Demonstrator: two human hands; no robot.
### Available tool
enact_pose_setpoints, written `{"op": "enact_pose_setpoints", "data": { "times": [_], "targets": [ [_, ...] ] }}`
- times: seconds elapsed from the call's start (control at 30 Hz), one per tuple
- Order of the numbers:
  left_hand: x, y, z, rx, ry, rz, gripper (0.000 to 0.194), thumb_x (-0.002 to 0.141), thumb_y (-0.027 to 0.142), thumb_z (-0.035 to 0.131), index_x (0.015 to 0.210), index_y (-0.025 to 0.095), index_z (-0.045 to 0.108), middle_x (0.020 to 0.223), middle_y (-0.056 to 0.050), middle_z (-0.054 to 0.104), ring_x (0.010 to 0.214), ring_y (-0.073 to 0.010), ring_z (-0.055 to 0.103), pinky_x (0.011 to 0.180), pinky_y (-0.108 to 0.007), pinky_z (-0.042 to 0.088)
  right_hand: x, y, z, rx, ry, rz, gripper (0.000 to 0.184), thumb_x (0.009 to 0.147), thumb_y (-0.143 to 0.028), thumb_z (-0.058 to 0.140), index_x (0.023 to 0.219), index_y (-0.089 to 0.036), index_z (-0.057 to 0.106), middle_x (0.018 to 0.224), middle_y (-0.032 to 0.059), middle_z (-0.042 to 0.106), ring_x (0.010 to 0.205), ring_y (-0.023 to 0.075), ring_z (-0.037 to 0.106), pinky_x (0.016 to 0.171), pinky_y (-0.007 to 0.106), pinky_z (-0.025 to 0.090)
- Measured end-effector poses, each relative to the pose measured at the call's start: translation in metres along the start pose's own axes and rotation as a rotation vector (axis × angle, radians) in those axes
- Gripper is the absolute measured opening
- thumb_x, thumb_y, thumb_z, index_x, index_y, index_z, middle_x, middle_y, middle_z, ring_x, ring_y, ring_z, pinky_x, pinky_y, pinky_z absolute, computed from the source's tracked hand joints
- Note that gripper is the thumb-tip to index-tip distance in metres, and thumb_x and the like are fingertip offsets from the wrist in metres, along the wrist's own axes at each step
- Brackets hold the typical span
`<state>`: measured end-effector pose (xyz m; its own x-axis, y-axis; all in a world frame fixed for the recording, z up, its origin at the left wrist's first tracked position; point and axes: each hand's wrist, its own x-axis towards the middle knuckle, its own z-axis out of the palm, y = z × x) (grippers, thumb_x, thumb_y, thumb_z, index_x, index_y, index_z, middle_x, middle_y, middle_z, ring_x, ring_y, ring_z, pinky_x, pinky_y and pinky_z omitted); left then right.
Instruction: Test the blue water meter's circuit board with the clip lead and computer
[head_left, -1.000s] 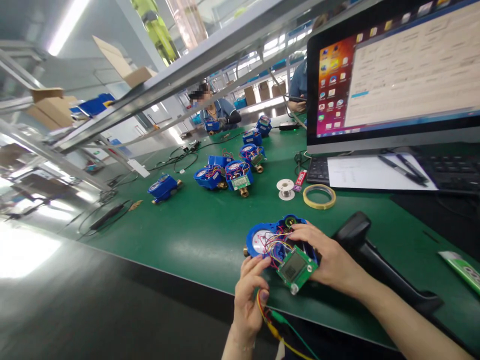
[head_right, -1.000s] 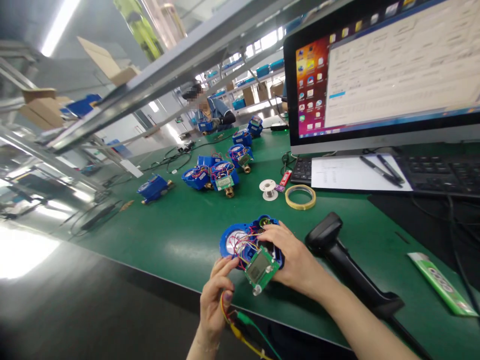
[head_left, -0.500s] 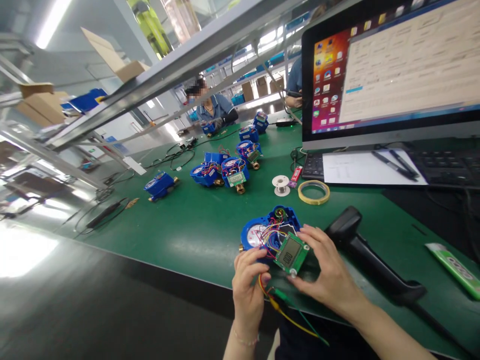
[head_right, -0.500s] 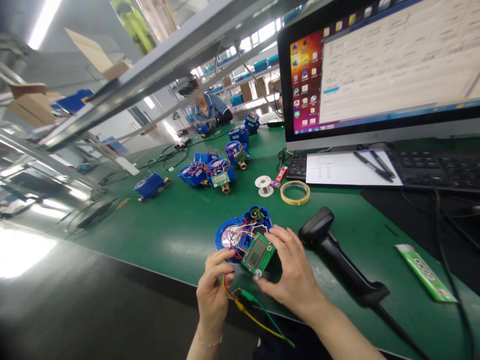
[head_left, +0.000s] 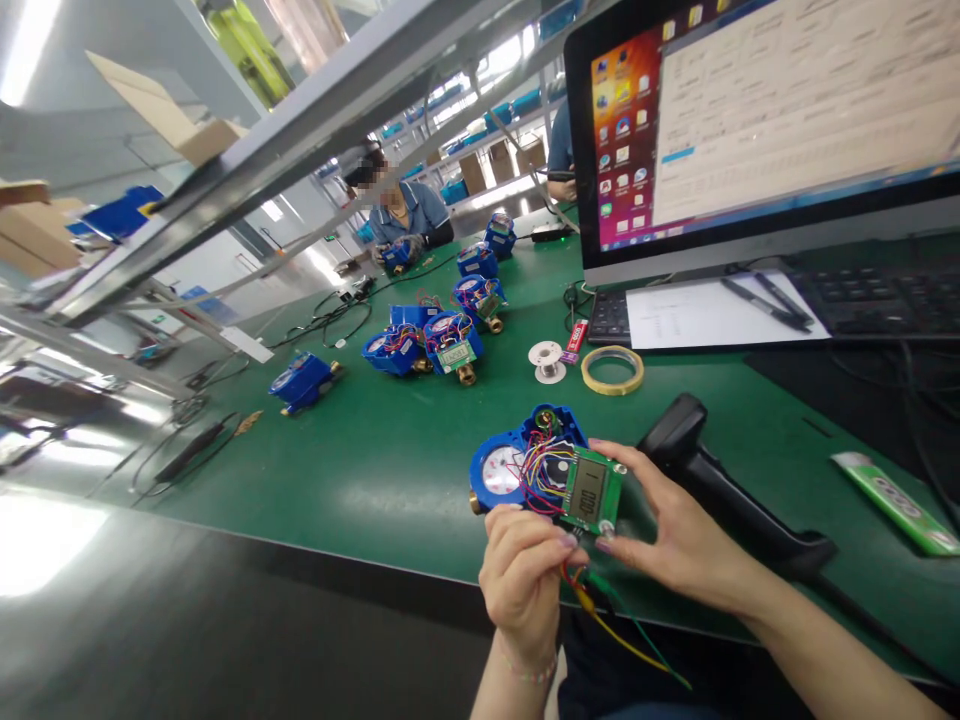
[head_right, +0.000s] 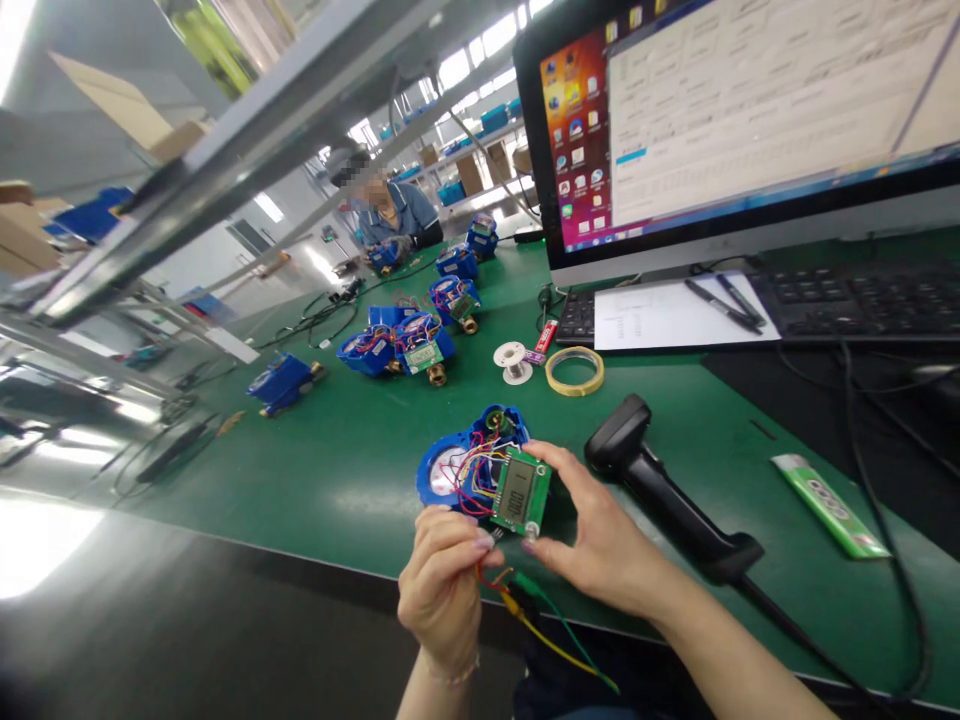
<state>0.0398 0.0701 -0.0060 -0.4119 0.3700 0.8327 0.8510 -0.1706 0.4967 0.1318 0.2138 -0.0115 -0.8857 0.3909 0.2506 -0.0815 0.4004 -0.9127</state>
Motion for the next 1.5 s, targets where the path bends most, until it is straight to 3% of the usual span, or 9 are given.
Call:
{"op": "enact_pose_setpoints", "data": {
  "times": [0.17, 0.3, 0.4, 0.6, 0.97, 1.17, 1.33, 1.4, 1.5],
  "targets": [
    [-0.005, -0.004, 0.003, 0.035, -0.005, 0.041, 0.019, 0.073, -0.003, 0.068, 0.080, 0.014, 0.061, 0.077, -0.001, 0.062, 0.071, -0.0169, 0.057, 0.073, -0.039, 0.041, 0.002, 0.001, -0.005, 0.116, -0.031, 0.062, 0.068, 0.071, -0.020, 0.064, 0.129, -0.033, 0.031, 0.130, -0.0010, 0.041, 0.118, 0.0197, 0.042, 0.106, 0.039, 0.031],
    [-0.007, -0.004, 0.002, -0.015, 0.071, 0.019, 0.020, 0.072, 0.000, 0.070, 0.084, 0.011, 0.058, 0.078, -0.002, 0.060, 0.068, -0.0164, 0.055, 0.065, -0.035, 0.041, 0.003, 0.001, -0.008, 0.171, -0.060, 0.107, 0.072, 0.070, -0.021, 0.067, 0.130, -0.034, 0.029, 0.130, -0.0004, 0.041, 0.116, 0.0197, 0.044, 0.104, 0.038, 0.035],
    [-0.006, -0.003, 0.001, -0.037, 0.080, 0.017, 0.019, 0.075, 0.001, 0.069, 0.086, 0.010, 0.057, 0.078, -0.003, 0.060, 0.068, -0.0160, 0.055, 0.062, -0.034, 0.041, 0.003, 0.001, -0.009, 0.156, -0.071, 0.091, 0.072, 0.070, -0.022, 0.068, 0.130, -0.033, 0.030, 0.132, -0.0001, 0.039, 0.120, 0.0199, 0.040, 0.106, 0.039, 0.031],
    [-0.006, 0.003, 0.002, 0.005, 0.015, 0.034, 0.024, 0.072, -0.006, 0.066, 0.087, 0.011, 0.060, 0.083, -0.004, 0.061, 0.071, -0.0167, 0.057, 0.063, -0.034, 0.044, 0.004, -0.001, -0.010, 0.096, -0.064, 0.038, 0.070, 0.071, -0.022, 0.066, 0.130, -0.033, 0.030, 0.131, -0.0010, 0.039, 0.121, 0.0177, 0.037, 0.106, 0.036, 0.030],
    [-0.013, 0.002, 0.011, -0.027, -0.094, 0.025, 0.020, 0.081, 0.000, 0.061, 0.095, 0.012, 0.052, 0.088, -0.005, 0.065, 0.076, -0.0161, 0.060, 0.068, -0.033, 0.041, 0.005, -0.003, -0.007, 0.067, -0.049, 0.007, 0.070, 0.071, -0.021, 0.066, 0.129, -0.034, 0.029, 0.131, -0.0036, 0.040, 0.120, 0.0169, 0.039, 0.106, 0.032, 0.030],
    [-0.017, -0.003, 0.010, -0.046, -0.018, -0.026, 0.020, 0.081, 0.000, 0.060, 0.094, 0.014, 0.053, 0.083, -0.003, 0.062, 0.072, -0.0151, 0.057, 0.067, -0.032, 0.042, 0.005, -0.003, -0.008, 0.071, -0.061, 0.005, 0.070, 0.072, -0.021, 0.065, 0.130, -0.032, 0.029, 0.131, -0.0020, 0.040, 0.120, 0.0173, 0.039, 0.107, 0.033, 0.030],
    [-0.018, -0.008, -0.004, 0.001, 0.083, -0.139, 0.013, 0.082, 0.004, 0.058, 0.090, 0.015, 0.053, 0.085, -0.004, 0.057, 0.077, -0.0157, 0.055, 0.070, -0.030, 0.045, 0.005, 0.000, -0.015, 0.001, -0.100, -0.028, 0.070, 0.070, -0.018, 0.065, 0.131, -0.028, 0.030, 0.136, 0.0023, 0.031, 0.127, 0.0192, 0.029, 0.110, 0.035, 0.022],
    [-0.018, -0.009, -0.010, 0.011, 0.053, -0.140, 0.014, 0.082, 0.003, 0.056, 0.091, 0.015, 0.053, 0.087, -0.005, 0.057, 0.079, -0.0164, 0.056, 0.070, -0.030, 0.047, 0.007, -0.002, -0.020, -0.005, -0.126, -0.035, 0.069, 0.070, -0.015, 0.064, 0.130, -0.025, 0.032, 0.137, 0.0044, 0.028, 0.129, 0.0204, 0.025, 0.111, 0.037, 0.019],
    [-0.021, -0.008, -0.012, 0.056, -0.115, 0.021, 0.014, 0.082, 0.004, 0.055, 0.091, 0.015, 0.056, 0.088, -0.007, 0.060, 0.079, -0.0177, 0.059, 0.069, -0.030, 0.050, 0.010, -0.009, -0.028, 0.013, -0.134, -0.046, 0.070, 0.066, -0.008, 0.062, 0.129, -0.023, 0.034, 0.133, 0.0059, 0.031, 0.126, 0.0207, 0.028, 0.111, 0.037, 0.020]
  ]
}}
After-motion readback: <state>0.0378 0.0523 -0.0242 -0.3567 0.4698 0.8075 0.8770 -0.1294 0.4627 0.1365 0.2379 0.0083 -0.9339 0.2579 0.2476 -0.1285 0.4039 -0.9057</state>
